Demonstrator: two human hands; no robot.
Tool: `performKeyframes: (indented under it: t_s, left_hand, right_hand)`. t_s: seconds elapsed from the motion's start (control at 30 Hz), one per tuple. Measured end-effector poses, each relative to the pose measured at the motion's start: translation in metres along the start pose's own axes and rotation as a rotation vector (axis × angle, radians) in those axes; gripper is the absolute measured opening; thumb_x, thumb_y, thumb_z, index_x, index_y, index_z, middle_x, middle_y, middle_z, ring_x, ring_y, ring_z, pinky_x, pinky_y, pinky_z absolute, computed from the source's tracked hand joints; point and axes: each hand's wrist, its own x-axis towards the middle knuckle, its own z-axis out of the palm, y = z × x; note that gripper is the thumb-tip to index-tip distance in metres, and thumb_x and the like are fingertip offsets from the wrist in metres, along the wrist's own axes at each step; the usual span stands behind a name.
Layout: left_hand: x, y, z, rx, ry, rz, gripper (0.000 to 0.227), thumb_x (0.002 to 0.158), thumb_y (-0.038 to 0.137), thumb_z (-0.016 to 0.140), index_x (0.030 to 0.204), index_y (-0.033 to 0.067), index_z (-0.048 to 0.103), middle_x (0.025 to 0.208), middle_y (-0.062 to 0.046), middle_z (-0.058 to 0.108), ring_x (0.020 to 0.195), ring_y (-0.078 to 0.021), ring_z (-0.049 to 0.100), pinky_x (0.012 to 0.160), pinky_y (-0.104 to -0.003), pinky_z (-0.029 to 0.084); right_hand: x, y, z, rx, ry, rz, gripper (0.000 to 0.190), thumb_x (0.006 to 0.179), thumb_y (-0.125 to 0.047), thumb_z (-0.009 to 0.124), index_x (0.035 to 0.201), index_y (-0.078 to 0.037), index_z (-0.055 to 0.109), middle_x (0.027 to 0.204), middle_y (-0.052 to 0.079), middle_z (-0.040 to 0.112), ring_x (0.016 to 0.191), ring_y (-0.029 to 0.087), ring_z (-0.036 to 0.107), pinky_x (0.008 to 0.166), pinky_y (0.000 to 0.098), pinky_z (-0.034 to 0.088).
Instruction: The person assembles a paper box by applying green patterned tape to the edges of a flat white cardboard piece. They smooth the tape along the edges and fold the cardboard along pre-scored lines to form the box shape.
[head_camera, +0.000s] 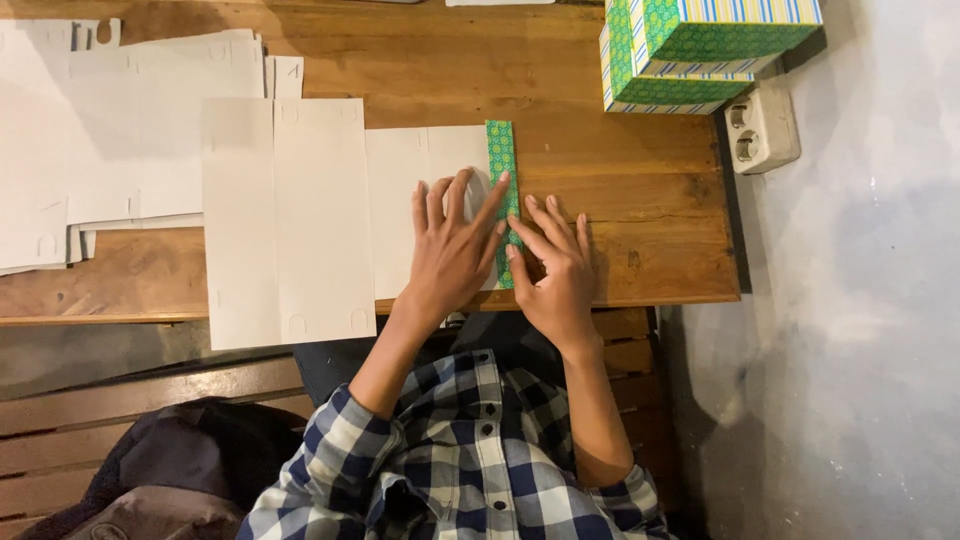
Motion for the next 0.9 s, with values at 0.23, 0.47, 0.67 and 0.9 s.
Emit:
performKeyframes:
  t_s: [0.23, 0.47, 0.67, 0.9]
  left_hand:
    - [0.001, 0.006, -0.004, -0.023, -0.094, -0.007, 0.054, 0.11, 0.038, 0.033, 0.162, 0.0225, 0.034, 0.167, -0.019, 0.024, 0.156, -0.0352, 0.014, 0.12, -0.065, 0.002]
    - [0.003, 0.001, -0.007, 0.019, -0.141, 0.085, 0.056, 0.11, 0.034, 0.029, 0.163, 0.0131, 0.028, 0.17, -0.01, 0.02, 0.158, -0.0276, 0.008, 0.119, -0.066, -0.007]
    - [-0.002, -0.006, -0.008, 0.019, -0.137, 0.122, 0.056, 0.11, 0.035, 0.032, 0.162, 0.0142, 0.03, 0.17, -0.005, 0.023, 0.158, -0.0254, 0.01, 0.119, -0.066, -0.005]
    - [-0.006, -0.002, -0.011, -0.001, -0.135, 0.104, 0.057, 0.11, 0.034, 0.034, 0.163, 0.0139, 0.03, 0.17, -0.005, 0.023, 0.158, -0.0255, 0.011, 0.12, -0.065, -0.005]
  right_hand:
    - [-0.001, 0.003, -0.004, 0.118, 0.109, 0.041, 0.016, 0.092, -0.009, 0.07, 0.109, -0.01, 0.072, 0.152, 0.017, 0.048, 0.147, 0.043, 0.036, 0.121, 0.0615, 0.019]
    - [0.011, 0.007, -0.022, 0.02, -0.009, 0.028, 0.012, 0.089, -0.017, 0.077, 0.087, -0.014, 0.066, 0.149, 0.012, 0.049, 0.145, 0.044, 0.038, 0.116, 0.0655, 0.025]
    - [0.005, 0.005, -0.023, 0.102, -0.041, 0.016, 0.016, 0.092, -0.019, 0.077, 0.085, -0.012, 0.064, 0.152, 0.014, 0.046, 0.148, 0.049, 0.03, 0.118, 0.0674, 0.021]
    - [0.004, 0.006, -0.021, 0.077, -0.06, 0.035, 0.018, 0.09, -0.024, 0.079, 0.085, -0.014, 0.064, 0.154, 0.013, 0.046, 0.149, 0.047, 0.03, 0.118, 0.0671, 0.02]
